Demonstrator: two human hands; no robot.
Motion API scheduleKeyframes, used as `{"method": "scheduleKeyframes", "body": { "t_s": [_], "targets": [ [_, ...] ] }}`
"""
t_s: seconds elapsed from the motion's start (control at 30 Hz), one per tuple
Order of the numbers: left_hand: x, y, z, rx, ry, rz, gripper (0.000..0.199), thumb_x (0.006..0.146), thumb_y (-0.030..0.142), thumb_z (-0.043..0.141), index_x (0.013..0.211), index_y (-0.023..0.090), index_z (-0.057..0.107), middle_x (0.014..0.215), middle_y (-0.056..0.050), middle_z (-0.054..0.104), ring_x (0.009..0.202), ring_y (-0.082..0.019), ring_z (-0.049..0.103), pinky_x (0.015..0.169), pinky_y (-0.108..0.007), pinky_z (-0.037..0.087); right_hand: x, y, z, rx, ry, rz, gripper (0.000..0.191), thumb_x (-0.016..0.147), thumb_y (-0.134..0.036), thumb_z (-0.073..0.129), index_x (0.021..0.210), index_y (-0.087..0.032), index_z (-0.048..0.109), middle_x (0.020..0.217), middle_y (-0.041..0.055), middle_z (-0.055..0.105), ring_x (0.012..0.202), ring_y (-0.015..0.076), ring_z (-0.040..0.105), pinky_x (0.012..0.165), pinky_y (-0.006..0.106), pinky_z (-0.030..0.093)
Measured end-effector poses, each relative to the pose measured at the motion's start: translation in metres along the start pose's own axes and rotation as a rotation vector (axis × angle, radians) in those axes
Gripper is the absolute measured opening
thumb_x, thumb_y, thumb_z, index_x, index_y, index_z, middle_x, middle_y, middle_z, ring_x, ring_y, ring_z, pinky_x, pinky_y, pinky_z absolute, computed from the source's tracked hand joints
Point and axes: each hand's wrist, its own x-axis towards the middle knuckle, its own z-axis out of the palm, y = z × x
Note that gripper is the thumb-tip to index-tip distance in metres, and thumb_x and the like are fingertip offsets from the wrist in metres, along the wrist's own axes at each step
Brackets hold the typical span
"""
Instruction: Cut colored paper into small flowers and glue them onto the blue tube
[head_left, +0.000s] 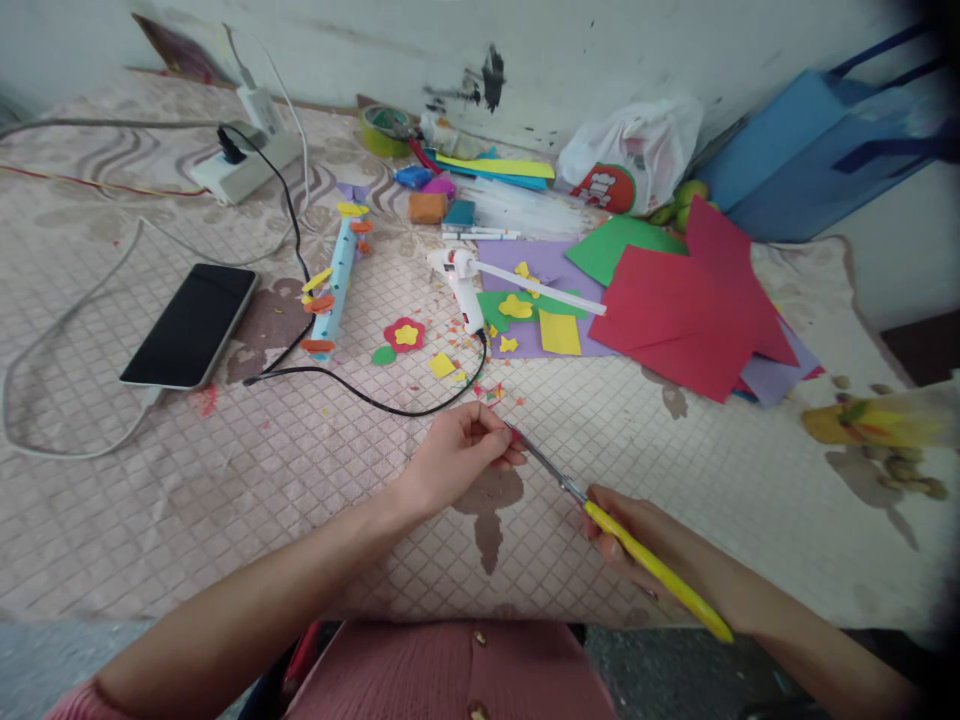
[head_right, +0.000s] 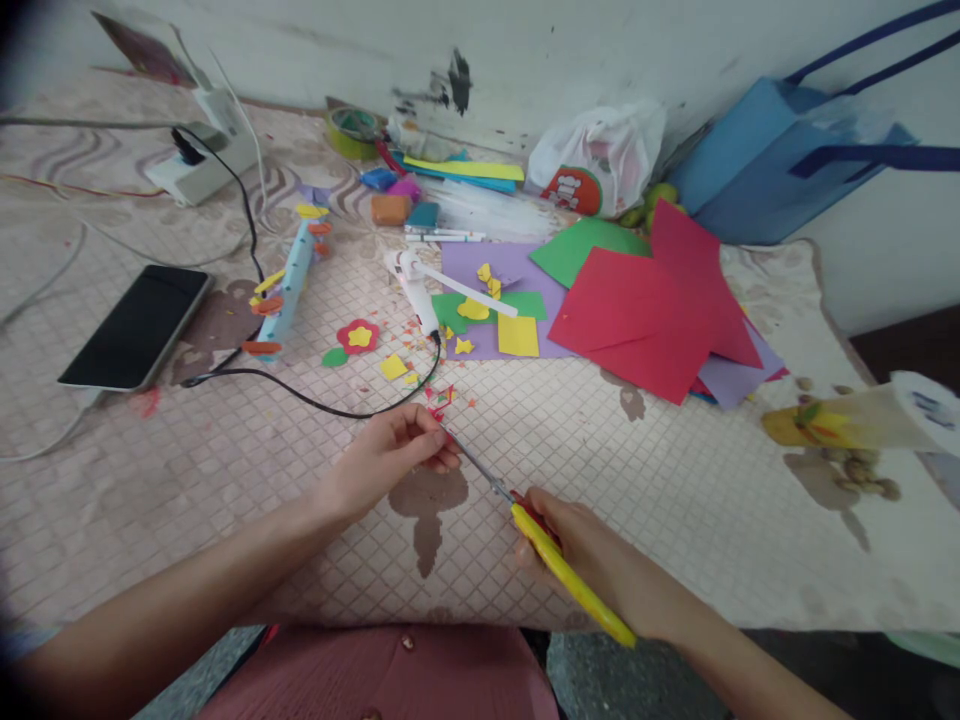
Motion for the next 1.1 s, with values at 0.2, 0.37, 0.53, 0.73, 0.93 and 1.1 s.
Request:
{"method": "scheduleKeyframes", "body": {
  "t_s": [0.2, 0.37, 0.53, 0.73, 0.93, 1.1],
  "targets": [
    [0.0, -0.002, 0.0, -0.022, -0.005, 0.013, 0.012, 0.078, 0.011, 0.056, 0.071, 0.013, 0.047, 0.067, -0.002, 0.065, 0.062, -0.01, 0.064, 0.059, -0.021, 0.049, 0.004, 0.011, 0.002, 0.067, -0.028, 0.067, 0.015, 0.079, -0.035, 0.054, 0.075, -0.02, 0.052, 0.065, -0.001, 0.056, 0.057, 0.011, 0.051, 0.05, 0.02, 0.041],
    [0.0, -0.002, -0.001, -0.008, -0.003, 0.008, 0.011, 0.078, 0.01, 0.055, 0.071, 0.013, 0.047, 0.067, -0.002, 0.065, 0.062, -0.01, 0.065, 0.059, -0.02, 0.049, 0.001, 0.007, 0.002, 0.108, -0.01, 0.05, 0.018, 0.08, -0.038, 0.052, 0.074, -0.02, 0.051, 0.067, -0.0004, 0.055, 0.057, 0.0108, 0.05, 0.051, 0.021, 0.042],
    [0.0, -0.002, 0.0, -0.005, -0.003, 0.005, 0.011, 0.079, 0.012, 0.056, 0.071, 0.014, 0.047, 0.065, -0.002, 0.065, 0.061, -0.01, 0.064, 0.058, -0.02, 0.049, -0.003, -0.003, -0.002, 0.061, -0.014, -0.014, 0.021, 0.081, -0.041, 0.051, 0.074, -0.021, 0.05, 0.068, -0.0011, 0.053, 0.06, 0.0116, 0.049, 0.057, 0.025, 0.045],
    [0.0, -0.001, 0.0, -0.004, 0.003, 0.0, 0.012, 0.079, 0.011, 0.055, 0.07, 0.014, 0.047, 0.063, -0.002, 0.065, 0.06, -0.01, 0.064, 0.058, -0.02, 0.05, 0.003, 0.01, -0.001, 0.058, -0.019, 0.029, 0.021, 0.081, -0.041, 0.052, 0.076, -0.021, 0.051, 0.069, -0.0005, 0.055, 0.061, 0.0125, 0.05, 0.056, 0.025, 0.045],
    [0.001, -0.003, 0.0, 0.0, 0.007, 0.009, 0.011, 0.079, 0.011, 0.055, 0.071, 0.013, 0.048, 0.066, -0.002, 0.065, 0.061, -0.01, 0.064, 0.059, -0.021, 0.05, 0.005, 0.022, 0.003, 0.073, -0.018, 0.08, 0.016, 0.079, -0.036, 0.053, 0.076, -0.02, 0.051, 0.07, -0.0006, 0.056, 0.06, 0.0114, 0.051, 0.054, 0.022, 0.043],
    [0.0, -0.002, 0.0, -0.004, 0.009, 0.005, 0.011, 0.079, 0.01, 0.054, 0.071, 0.013, 0.047, 0.066, -0.002, 0.065, 0.061, -0.01, 0.064, 0.058, -0.021, 0.05, 0.002, 0.018, 0.001, 0.081, -0.027, 0.091, 0.017, 0.079, -0.038, 0.053, 0.077, -0.021, 0.051, 0.069, -0.0014, 0.054, 0.062, 0.012, 0.051, 0.054, 0.022, 0.043]
  ]
}}
